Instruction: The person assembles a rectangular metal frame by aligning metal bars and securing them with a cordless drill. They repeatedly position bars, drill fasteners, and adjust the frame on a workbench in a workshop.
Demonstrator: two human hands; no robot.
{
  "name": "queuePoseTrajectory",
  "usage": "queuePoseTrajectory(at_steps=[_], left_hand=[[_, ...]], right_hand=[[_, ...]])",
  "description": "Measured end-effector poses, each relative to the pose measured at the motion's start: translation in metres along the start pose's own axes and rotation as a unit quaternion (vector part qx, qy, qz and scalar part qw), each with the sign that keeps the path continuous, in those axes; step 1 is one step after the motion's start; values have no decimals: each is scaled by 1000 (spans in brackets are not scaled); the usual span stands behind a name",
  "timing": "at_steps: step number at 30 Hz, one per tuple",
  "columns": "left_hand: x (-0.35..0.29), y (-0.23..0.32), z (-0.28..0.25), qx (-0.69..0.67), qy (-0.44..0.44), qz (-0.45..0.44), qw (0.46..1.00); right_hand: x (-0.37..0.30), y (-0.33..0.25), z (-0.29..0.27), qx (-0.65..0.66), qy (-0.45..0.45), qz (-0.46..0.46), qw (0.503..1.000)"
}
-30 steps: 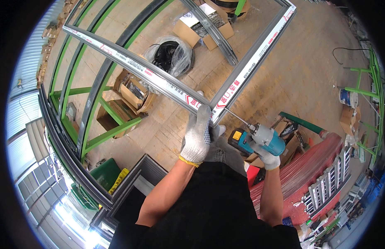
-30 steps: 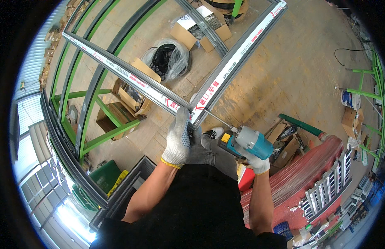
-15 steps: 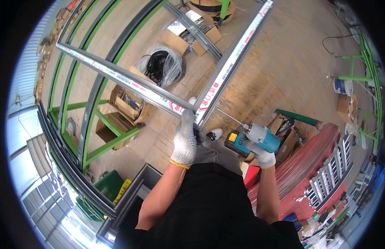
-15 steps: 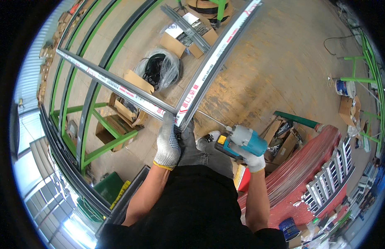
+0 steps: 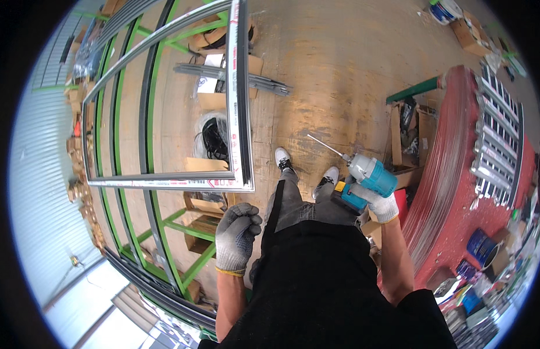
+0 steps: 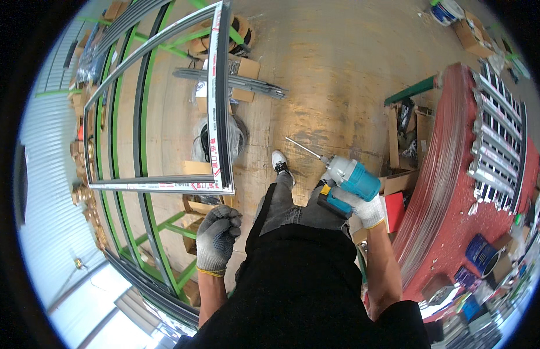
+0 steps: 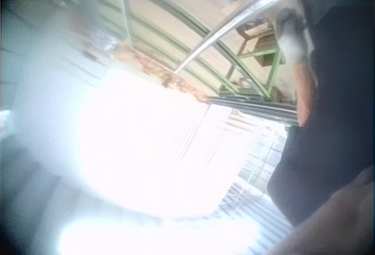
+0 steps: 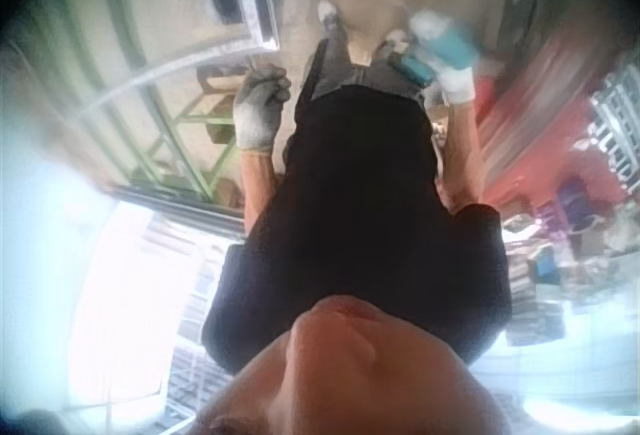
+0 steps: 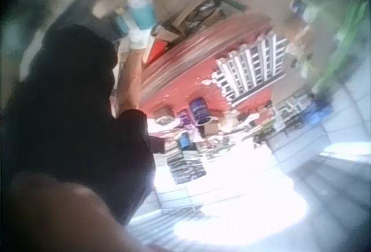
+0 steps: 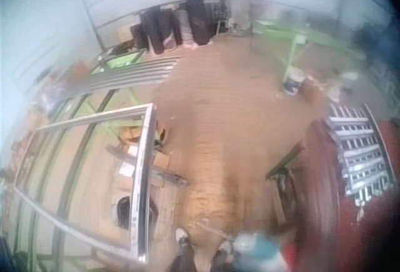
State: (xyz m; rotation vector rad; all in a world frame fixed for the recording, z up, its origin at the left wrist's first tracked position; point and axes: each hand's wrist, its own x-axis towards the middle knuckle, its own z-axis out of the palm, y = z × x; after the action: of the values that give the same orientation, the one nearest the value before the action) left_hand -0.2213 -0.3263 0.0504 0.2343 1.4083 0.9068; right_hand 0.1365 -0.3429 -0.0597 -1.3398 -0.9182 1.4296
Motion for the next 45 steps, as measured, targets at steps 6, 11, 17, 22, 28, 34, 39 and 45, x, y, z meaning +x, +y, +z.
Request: queuePoseTrajectory(at_steps=[6,11,17,22,28,34,39,45], left_hand=[[4,53,13,-52,-172,-42,983],[31,85,32,33,-262,-60,963],[64,117,37,52,-347,-201,915],[78,124,44,280,-414,-130,856],[84,116,58,427,-524,-139,724],[75,115,67,446,-546,-157,692],[70,107,71,397,-543,-137,727],[93,106,62,377,-531,-104,752]], right_hand=[[-39,7,20,-269,48,-101,957],[-71,-3,62,-202,170,-109,958],[-96,-47,150,-352,332,-195,853],[-123,-42,219,-346,364,-131,855],[-141,-10,280,-177,518,-89,832],[-168,-3,299,-281,574,-59,767],[-177,-5,303,-303,574,-63,758],[-176,-8,306,-154,555,-51,816]])
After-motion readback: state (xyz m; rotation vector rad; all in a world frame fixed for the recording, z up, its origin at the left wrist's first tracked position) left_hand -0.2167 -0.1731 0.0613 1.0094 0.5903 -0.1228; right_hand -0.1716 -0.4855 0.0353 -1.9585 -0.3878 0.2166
